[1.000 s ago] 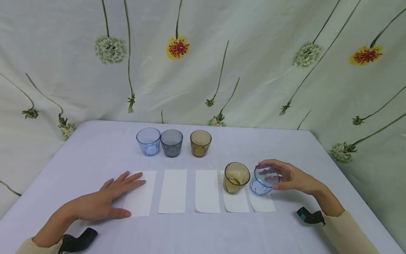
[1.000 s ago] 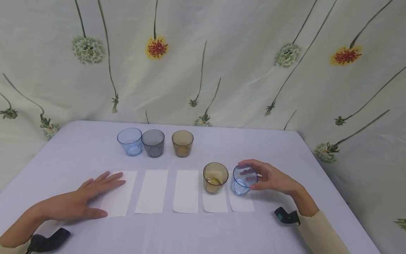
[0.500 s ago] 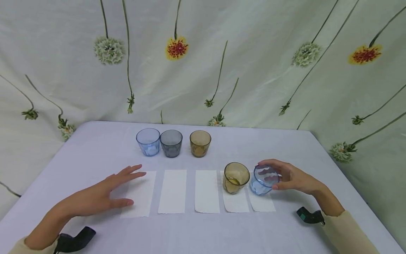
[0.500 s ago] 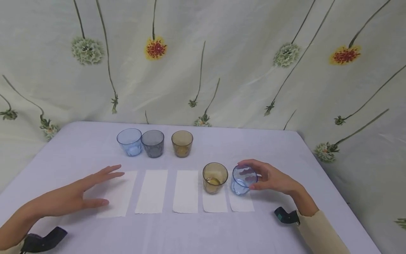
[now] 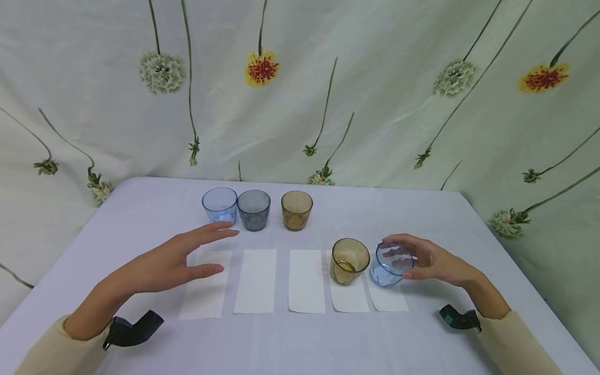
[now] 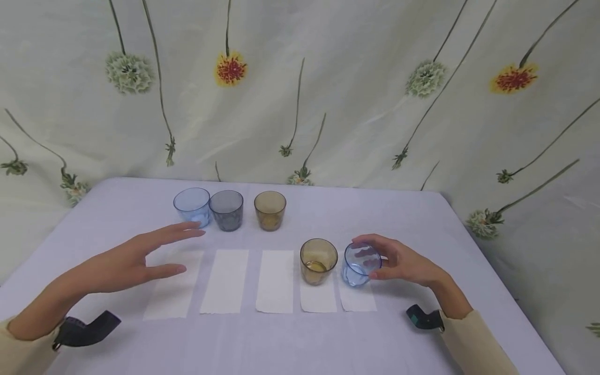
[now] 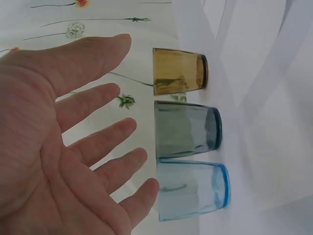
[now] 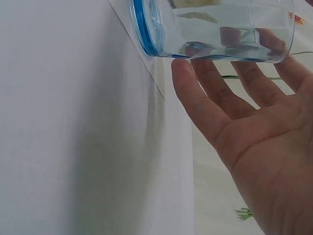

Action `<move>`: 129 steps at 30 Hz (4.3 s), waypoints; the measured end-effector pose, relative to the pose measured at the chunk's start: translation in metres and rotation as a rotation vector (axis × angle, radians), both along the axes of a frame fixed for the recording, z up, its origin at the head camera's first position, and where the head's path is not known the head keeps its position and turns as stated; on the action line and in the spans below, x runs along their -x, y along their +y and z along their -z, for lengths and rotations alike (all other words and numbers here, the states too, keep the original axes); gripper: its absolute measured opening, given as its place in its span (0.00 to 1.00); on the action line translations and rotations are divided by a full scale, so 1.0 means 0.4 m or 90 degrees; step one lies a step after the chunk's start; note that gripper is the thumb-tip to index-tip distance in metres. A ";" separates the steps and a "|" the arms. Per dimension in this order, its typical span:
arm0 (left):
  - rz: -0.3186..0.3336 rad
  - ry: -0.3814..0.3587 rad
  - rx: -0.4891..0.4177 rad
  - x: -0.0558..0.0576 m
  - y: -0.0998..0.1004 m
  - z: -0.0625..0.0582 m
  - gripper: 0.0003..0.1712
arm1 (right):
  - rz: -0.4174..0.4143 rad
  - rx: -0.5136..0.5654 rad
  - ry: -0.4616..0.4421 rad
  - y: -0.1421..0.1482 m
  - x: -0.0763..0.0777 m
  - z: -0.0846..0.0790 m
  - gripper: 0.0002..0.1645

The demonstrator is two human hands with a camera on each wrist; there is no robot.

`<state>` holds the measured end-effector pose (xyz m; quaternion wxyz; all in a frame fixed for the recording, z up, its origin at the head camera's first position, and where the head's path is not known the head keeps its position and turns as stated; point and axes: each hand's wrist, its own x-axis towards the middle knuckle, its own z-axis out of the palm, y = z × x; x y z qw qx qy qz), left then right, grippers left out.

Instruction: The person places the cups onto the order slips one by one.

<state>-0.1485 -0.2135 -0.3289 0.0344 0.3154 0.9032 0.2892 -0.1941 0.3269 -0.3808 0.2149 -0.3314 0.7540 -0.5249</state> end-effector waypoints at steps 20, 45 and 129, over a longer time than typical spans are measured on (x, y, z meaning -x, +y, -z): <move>0.022 -0.003 -0.051 0.139 0.130 -0.042 0.33 | 0.001 -0.004 0.008 -0.004 0.002 0.009 0.40; -0.033 -0.056 -0.123 0.307 0.278 -0.019 0.27 | 0.002 0.000 0.011 0.005 0.002 0.004 0.40; -0.039 -0.061 -0.073 0.348 0.317 0.047 0.38 | -0.002 -0.001 0.024 0.004 0.006 0.009 0.41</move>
